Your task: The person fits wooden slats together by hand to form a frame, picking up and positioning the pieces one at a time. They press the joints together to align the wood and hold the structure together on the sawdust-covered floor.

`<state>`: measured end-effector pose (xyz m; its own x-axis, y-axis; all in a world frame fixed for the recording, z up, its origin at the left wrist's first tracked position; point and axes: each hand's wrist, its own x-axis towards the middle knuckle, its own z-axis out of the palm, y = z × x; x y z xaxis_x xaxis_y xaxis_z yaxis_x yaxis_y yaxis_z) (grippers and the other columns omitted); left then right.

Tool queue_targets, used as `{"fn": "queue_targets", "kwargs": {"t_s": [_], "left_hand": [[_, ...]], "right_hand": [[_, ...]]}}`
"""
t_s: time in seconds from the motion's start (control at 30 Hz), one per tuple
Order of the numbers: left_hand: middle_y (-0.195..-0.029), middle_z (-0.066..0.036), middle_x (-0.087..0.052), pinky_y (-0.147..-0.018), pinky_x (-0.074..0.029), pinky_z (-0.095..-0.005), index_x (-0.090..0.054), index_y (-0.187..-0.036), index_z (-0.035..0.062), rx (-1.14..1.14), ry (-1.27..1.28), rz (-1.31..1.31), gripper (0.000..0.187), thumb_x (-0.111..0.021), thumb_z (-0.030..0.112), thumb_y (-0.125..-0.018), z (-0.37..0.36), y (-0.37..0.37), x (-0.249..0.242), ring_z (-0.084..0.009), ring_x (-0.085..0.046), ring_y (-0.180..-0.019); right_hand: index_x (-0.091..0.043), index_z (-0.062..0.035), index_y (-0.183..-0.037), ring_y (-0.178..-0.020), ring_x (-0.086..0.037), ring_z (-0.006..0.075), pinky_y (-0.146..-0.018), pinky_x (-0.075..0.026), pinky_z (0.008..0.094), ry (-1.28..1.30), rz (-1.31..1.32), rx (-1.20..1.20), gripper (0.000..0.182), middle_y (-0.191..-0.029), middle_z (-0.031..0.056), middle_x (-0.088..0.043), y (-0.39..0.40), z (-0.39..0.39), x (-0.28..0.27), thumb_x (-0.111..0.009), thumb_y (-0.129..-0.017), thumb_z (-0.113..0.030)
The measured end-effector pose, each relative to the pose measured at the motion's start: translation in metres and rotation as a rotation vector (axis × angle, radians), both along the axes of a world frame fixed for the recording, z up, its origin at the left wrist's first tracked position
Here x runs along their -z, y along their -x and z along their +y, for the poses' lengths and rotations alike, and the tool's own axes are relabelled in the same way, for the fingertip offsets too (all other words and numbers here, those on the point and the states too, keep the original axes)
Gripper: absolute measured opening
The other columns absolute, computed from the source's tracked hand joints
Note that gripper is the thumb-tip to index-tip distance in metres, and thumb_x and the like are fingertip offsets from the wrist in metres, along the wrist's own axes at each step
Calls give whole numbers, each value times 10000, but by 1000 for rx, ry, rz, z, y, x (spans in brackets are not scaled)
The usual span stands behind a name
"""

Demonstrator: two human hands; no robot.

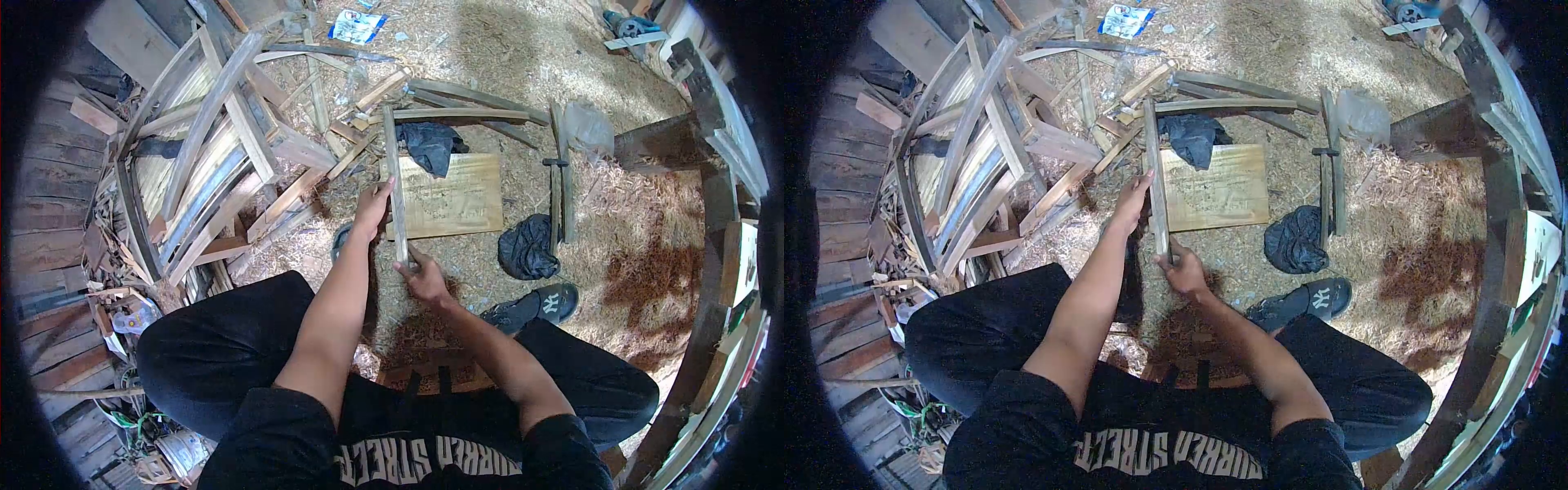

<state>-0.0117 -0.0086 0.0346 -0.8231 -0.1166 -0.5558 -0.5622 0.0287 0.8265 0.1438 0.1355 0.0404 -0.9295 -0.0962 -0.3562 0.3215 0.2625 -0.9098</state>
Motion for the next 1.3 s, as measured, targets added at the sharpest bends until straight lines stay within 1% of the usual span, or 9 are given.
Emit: {"fn": "queue_targets", "kwargs": {"t_s": [0.17,0.23,0.33,0.37,0.4,0.53,0.73,1.0,1.3], "left_hand": [[-939,-53,-678,-847,-475,-366,-730,-1046,25,-13,-67,-61,518,-685,537,-976,-1,2,0,-163,-582,-881],[-940,-60,-686,-838,-484,-360,-728,-1070,31,-23,1,-156,499,-678,521,-986,-4,5,-3,-167,-596,-867],[-948,-70,-700,-823,-493,-341,-725,-1126,25,-164,65,-32,482,-697,485,-984,13,-2,-13,-158,-609,-862],[-958,-73,-715,-797,-494,-309,-702,-1237,14,-83,158,116,471,-717,412,-986,13,-4,0,-159,-621,-846],[-958,-73,-715,-797,-494,-309,-702,-1237,14,-77,156,116,471,-717,412,-986,15,-5,-3,-159,-621,-846],[-1098,-66,-695,-873,-494,-293,-650,-1356,6,64,153,196,422,-719,223,-1001,13,-3,-7,-148,-614,-958],[-1161,-71,-720,-909,-503,-275,-632,-1382,-9,47,191,296,401,-648,200,-1040,-17,-5,39,-146,-652,-1009],[-1056,-39,-718,-864,-502,-285,-641,-1373,1,157,257,346,380,-611,220,-1064,-34,-8,56,-106,-610,-930],[-1351,-157,-683,-1057,-453,-318,-543,-1474,-8,115,167,225,484,-634,191,-1042,-27,-9,35,-193,-624,-1207]], "right_hand": [[-512,34,-1450,-946,-701,323,-811,-566,446,57,0,38,628,-977,286,-693,-2,-2,-20,-758,-935,-226],[-511,0,-1449,-884,-691,324,-749,-583,461,-405,373,11,559,-983,262,-670,-7,-2,-14,-703,-976,-228],[-525,-16,-1414,-916,-657,346,-760,-564,489,-498,430,55,465,-1049,261,-629,-6,6,-6,-645,-984,-143],[-524,35,-1368,-1012,-614,419,-879,-518,503,5,-129,318,449,-1165,291,-588,-7,10,-4,-636,-948,-77],[-524,35,-1368,-1012,-614,419,-879,-518,503,4,-129,324,449,-1165,291,-588,-1,21,1,-636,-948,-77],[-511,16,-1366,-1163,-545,464,-1034,-422,526,-790,326,113,476,-1232,297,-566,32,111,-4,-647,-913,-35],[-469,-3,-1443,-1326,-452,478,-1132,-375,506,-807,496,-71,747,-1410,269,-489,81,229,-39,-583,-720,142],[-491,-33,-1439,-1289,-519,453,-1137,-407,457,-730,712,-116,694,-1398,235,-551,168,277,-42,-685,-778,47],[-676,-70,-1311,-1109,-636,453,-946,-513,479,-772,413,-71,507,-1185,258,-679,211,264,-32,-664,-815,34]]}}
